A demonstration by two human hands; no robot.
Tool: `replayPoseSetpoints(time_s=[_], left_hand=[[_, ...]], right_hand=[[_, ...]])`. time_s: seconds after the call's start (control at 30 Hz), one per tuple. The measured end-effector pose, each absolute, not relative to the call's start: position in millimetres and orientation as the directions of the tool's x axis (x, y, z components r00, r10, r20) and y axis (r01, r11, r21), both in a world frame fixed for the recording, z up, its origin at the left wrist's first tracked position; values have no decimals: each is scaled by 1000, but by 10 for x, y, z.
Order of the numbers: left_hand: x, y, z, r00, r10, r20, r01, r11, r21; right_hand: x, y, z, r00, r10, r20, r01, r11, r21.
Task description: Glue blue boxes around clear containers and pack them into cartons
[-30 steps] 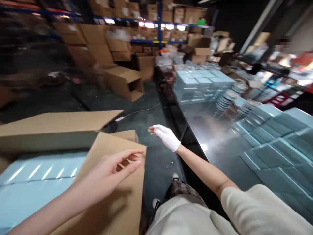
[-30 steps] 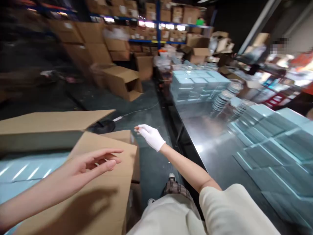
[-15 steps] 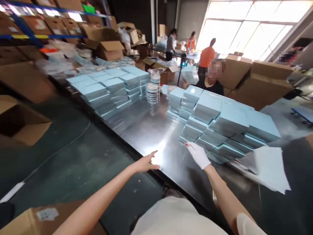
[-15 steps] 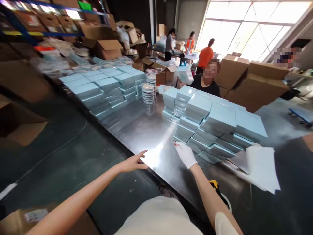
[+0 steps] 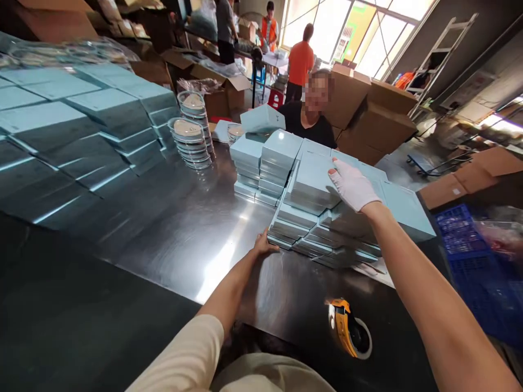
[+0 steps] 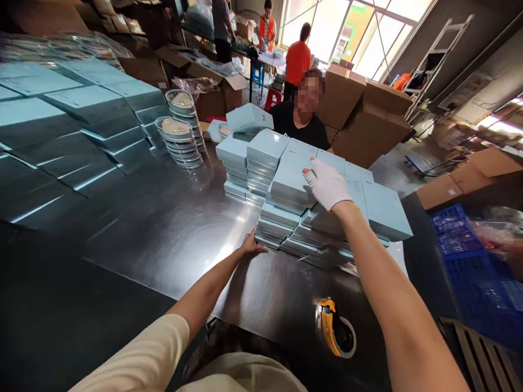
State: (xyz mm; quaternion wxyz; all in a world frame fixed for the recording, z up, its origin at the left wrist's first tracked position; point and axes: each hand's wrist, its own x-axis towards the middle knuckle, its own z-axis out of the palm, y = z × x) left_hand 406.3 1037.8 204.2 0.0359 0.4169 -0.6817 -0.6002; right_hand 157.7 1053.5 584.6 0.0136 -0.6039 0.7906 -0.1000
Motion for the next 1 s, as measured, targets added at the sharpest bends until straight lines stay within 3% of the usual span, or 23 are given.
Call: replayPoseSetpoints(time_s=[0.13, 0.3, 0.43, 0.67, 0.8, 0.9, 1.0], left_hand=[[3955, 10360, 1907, -576, -665, -475, -609, -39, 792], [4297, 10510, 1985, -555, -701, -448, -635, 9, 772], [5189, 10568, 2177, -566, -651, -506, -659, -12, 752], [7191, 9884, 2941, -546, -456, -703, -724, -165, 669], [7682, 9515, 3256, -437, -595, -675, -717, -221, 660], [7673, 9386, 3272, -344, -682, -645, -725, -243, 644], [7473, 9309, 3200, -307, -658, -688, -774, -247, 582]], right_hand=[[1456, 10418, 5818, -242, -962, -127, -969, 245, -9], [1639, 10485, 5872, -79, -976, -201, -995, 63, 82], [2290, 10564, 6059, 35, -974, -226, -995, -54, 78], [3350, 10910, 6218, -125, -838, -531, -985, 40, 168], [3275, 11610, 5480, -130, -843, -522, -987, 161, -13], [3197, 12099, 4750, -309, -802, -512, -822, 496, -281], [3334, 12408, 4244, -314, -811, -493, -714, 544, -440]])
